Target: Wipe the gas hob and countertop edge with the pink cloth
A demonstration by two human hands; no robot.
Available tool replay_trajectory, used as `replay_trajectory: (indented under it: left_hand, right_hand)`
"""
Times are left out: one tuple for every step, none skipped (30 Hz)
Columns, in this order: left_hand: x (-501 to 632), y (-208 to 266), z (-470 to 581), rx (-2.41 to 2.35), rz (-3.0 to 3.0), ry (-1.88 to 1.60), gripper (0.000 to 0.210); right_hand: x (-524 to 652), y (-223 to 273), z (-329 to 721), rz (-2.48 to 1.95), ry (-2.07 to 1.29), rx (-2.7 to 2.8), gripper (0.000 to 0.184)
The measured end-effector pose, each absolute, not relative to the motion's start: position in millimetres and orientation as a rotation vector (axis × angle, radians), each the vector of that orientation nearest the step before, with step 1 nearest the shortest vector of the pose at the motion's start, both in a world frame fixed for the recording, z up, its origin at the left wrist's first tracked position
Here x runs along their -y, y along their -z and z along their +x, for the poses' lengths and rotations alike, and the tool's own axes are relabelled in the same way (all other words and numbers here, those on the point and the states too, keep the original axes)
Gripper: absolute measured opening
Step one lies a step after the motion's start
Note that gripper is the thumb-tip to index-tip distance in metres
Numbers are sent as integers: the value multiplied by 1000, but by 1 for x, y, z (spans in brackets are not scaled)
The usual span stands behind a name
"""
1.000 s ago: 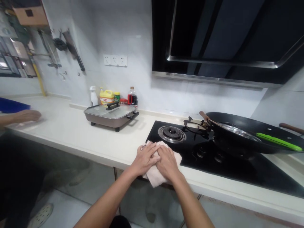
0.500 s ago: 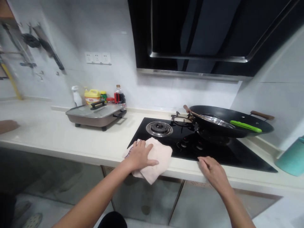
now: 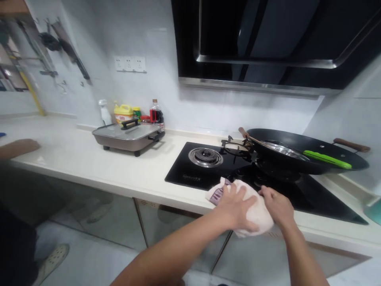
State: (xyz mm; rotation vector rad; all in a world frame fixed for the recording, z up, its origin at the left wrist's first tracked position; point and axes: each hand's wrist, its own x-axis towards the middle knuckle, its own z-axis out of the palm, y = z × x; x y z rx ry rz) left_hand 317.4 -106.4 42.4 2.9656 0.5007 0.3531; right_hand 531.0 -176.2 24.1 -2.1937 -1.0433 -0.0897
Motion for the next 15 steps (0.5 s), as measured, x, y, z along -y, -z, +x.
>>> replay_trajectory:
  left_hand:
    - [108,-40,321,-482,2970,-384,93]
    - [108,-37,323,-463,2975,-419,87]
    - [109,-35,323,-450,2980,-453,80]
    - [109,-33,321,-444,2987,-481,75]
    - [109,-31,318,-443,2995,-506,71]
    - [110,-30,315,-447,3007,-529,67]
    - [110,-29,310,-457,3023,-549,64]
    - [111,-28,304,-465,3042,-567,62]
    - [111,-27,297,-472,3065,-584,61]
    - [111,-27,289,-477,3087,-599,60]
    - [110,-26,279,-481,3108,-616,60]
    - [108,-25,266,-484,3124,-634,61]
    - [104,-25,252,-490,3134,-653,62]
    - [99,-25,236,-506,3131,-669,64]
    - [93,-25,218,-534,3118,-679,67]
  right_hand:
    - [178,-24,533,-2131,72,983,56]
    - [179,-23,535,-2092,62,945,57]
    - [180,-22,537,-2081,61,934,57]
    - [181,-22,538,-2098,62,947,56]
    - [182,-21,539,-2126,58,974,54]
    - [182,-21,539,-2148,52,994,53]
    - [182,-21,540,-2156,48,994,52]
    - [182,-20,540,-2152,45,980,53]
    - [182,-19,541,-2142,39,968,54]
    - [183,-19,542,-2134,33,961,56]
    - [184,-18,542,-2130,27,961,58]
    - [185,-17,543,-2132,22,966,60]
    - [185,-15,544,-2130,22,974,61]
    - [186,-14,544,-2126,27,981,61]
    - [186,-13,544,-2121,37,984,60]
